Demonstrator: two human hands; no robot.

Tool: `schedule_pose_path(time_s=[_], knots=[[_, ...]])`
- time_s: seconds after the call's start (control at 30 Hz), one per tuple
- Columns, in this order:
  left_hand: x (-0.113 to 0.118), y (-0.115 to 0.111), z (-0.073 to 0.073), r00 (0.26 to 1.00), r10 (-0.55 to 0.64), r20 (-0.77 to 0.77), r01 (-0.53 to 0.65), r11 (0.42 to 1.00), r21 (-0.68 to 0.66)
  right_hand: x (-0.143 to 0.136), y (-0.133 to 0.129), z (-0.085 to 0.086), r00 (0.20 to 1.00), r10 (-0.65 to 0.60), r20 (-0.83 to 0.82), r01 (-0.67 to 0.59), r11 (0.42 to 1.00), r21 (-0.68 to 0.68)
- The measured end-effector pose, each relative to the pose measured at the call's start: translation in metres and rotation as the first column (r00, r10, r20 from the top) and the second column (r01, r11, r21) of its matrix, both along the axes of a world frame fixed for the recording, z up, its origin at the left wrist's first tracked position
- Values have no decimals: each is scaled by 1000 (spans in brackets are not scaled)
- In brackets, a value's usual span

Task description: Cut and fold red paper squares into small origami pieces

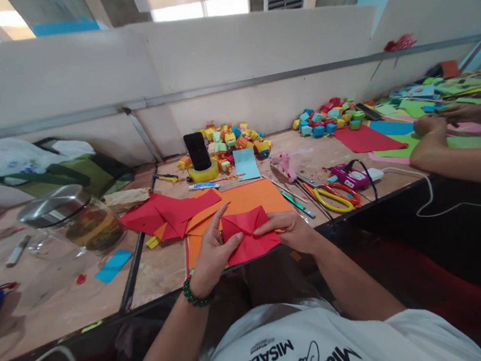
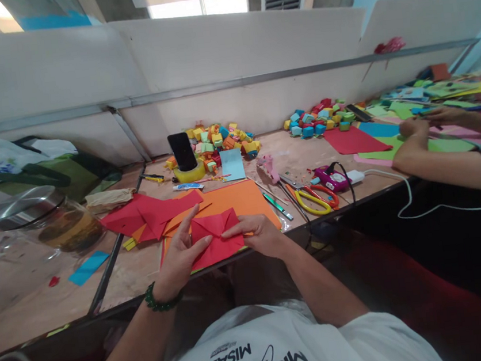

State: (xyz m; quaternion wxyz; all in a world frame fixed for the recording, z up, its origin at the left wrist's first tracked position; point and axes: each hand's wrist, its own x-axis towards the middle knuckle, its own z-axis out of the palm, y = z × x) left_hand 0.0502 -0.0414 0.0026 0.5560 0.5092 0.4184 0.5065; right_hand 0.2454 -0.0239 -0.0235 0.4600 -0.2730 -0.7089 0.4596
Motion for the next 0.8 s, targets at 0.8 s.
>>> schedule_pose_path(time_s=[0.8], knots=[[-19,-12,10,994,-111,-5,111,994,9,2,-7,7,979,-205,-12,205,969,141]])
